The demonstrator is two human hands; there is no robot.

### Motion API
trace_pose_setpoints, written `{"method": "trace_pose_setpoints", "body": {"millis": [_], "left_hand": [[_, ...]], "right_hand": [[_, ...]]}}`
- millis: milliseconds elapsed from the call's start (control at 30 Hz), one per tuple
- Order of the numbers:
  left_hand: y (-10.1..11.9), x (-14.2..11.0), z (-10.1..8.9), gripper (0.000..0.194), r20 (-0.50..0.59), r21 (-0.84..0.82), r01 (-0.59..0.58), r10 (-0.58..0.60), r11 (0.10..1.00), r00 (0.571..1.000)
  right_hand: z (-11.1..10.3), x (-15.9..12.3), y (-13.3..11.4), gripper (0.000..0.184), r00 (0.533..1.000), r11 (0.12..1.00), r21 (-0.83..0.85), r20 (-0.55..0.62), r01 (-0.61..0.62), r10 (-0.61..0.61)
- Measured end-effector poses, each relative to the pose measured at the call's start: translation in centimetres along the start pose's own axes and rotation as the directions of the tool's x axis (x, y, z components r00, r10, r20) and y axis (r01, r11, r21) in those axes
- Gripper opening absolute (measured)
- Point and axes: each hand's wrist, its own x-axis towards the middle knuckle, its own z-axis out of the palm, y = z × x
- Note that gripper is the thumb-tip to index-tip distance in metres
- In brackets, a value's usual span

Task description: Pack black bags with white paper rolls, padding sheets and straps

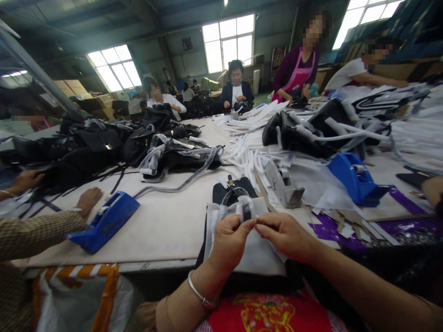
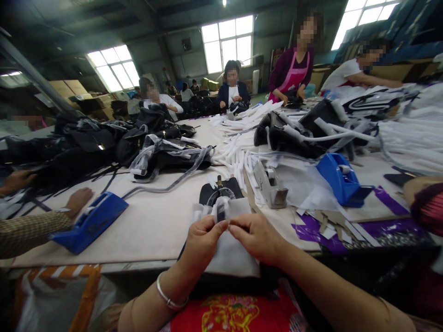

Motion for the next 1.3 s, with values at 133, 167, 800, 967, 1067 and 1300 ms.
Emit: {"method": "trace_pose_setpoints", "body": {"millis": [133, 167, 800, 967, 1067, 1300], "left_hand": [[-0.4, -0.6, -0.1, 0.033, 0.094, 0.225, -0.275, 0.260, 0.935, 0.961], [-0.6, -0.7, -0.1, 0.035, 0.113, 0.236, -0.309, 0.290, 0.921, 0.950], [-1.7, 1.8, 1.4, 0.038, 0.089, -0.383, 0.347, -0.340, 0.856, 0.936], [-2.3, 1.0, 1.3, 0.026, -0.015, 0.028, 0.059, -0.059, 0.998, 0.998], [-2.9, 0.7, 1.4, 0.024, 0.020, 0.194, -0.063, 0.060, 0.979, 0.998], [-3.3, 0.9, 1.0, 0.022, 0.072, 0.276, -0.028, 0.008, 0.961, 0.997]], "right_hand": [[-1.2, 1.4, 0.0, 0.048, 0.915, 0.712, 0.575, 0.253, -0.404, 0.314], [-1.1, 1.7, 0.0, 0.048, 0.892, 0.624, 0.637, 0.299, -0.452, 0.341], [0.8, 1.6, 3.1, 0.028, 0.961, 0.882, -0.400, -0.013, 0.250, -0.278], [-1.0, 3.8, 3.2, 0.041, 0.912, 0.794, 0.449, 0.195, -0.410, 0.360], [-1.1, 5.3, 3.5, 0.033, 0.780, 0.465, 0.643, 0.373, -0.608, 0.503], [0.1, 5.6, 4.3, 0.031, 0.813, 0.448, 0.711, 0.309, -0.542, 0.493]]}}
